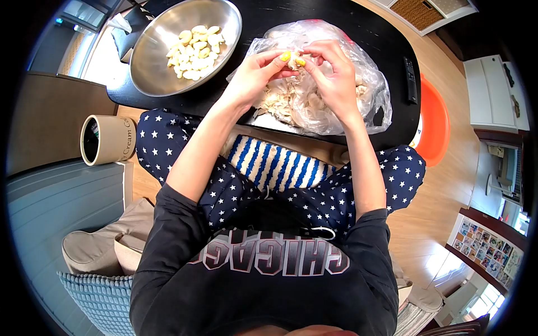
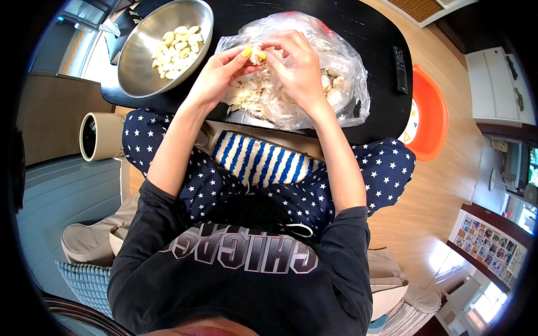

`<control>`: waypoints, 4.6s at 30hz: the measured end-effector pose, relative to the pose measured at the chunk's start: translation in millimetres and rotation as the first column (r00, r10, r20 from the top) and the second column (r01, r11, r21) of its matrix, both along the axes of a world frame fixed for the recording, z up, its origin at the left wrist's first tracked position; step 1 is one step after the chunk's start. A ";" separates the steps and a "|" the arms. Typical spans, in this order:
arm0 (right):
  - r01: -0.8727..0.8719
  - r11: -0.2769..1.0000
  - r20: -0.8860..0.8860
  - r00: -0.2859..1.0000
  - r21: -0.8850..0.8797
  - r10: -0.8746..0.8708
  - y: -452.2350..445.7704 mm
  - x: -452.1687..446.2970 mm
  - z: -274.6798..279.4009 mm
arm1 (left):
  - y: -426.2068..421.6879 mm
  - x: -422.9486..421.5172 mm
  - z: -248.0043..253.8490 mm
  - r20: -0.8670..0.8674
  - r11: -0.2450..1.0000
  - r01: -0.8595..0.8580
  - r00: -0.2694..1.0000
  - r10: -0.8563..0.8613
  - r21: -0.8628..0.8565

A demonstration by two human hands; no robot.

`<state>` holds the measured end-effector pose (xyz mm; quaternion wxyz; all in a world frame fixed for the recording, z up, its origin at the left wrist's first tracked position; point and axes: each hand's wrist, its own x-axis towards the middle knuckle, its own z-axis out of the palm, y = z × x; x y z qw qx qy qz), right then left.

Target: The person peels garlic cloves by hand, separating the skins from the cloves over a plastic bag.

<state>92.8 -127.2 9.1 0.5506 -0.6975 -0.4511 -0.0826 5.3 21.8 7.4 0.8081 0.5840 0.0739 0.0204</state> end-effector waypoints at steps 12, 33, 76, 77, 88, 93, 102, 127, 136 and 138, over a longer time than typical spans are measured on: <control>-0.003 1.000 0.103 0.995 -0.009 0.004 -0.6 -1.3 5.6 | 0.3 -2.6 -0.5 0.025 0.995 0.044 0.999 -0.046 0.085; -0.096 0.991 0.050 0.994 -0.096 0.101 -1.9 -7.3 5.4 | -4.5 -1.6 3.0 0.028 0.951 -0.180 0.981 0.193 -0.252; 0.137 0.970 -0.131 0.977 -0.201 -0.165 -0.1 -4.0 -11.5 | -7.3 0.3 -0.1 0.094 0.943 -0.097 0.986 0.134 -0.319; 0.138 0.970 -0.132 0.977 -0.201 -0.166 1.9 -6.0 -8.5 | -7.5 0.3 0.2 0.094 0.943 -0.097 0.987 0.133 -0.318; 0.098 0.990 -0.076 0.991 -0.100 -0.106 4.8 -15.1 3.5 | -11.3 3.1 -12.6 0.213 0.955 -0.200 0.965 0.154 0.217; 0.120 0.991 -0.063 0.990 -0.062 -0.124 6.4 -21.1 2.9 | -13.3 1.6 -13.1 0.263 0.888 -0.258 0.951 0.164 0.379; 0.196 0.980 0.042 0.980 -0.038 -0.195 9.4 -25.5 -3.1 | -14.2 0.3 -12.2 0.297 0.808 -0.296 0.942 0.158 0.510; 0.159 0.967 -0.254 0.945 -0.201 -0.208 4.2 -5.0 -17.3 | -7.9 1.0 -1.7 0.176 0.966 -0.204 0.969 0.176 0.159; 0.050 0.999 -0.203 0.978 -0.003 -0.050 5.0 -11.2 1.7 | -10.1 1.4 -4.6 0.249 0.942 -0.241 0.951 0.181 0.235; 0.066 0.998 -0.173 0.983 -0.010 -0.067 5.0 -12.3 2.7 | -11.0 0.6 -1.4 0.229 0.928 -0.247 0.956 0.185 0.279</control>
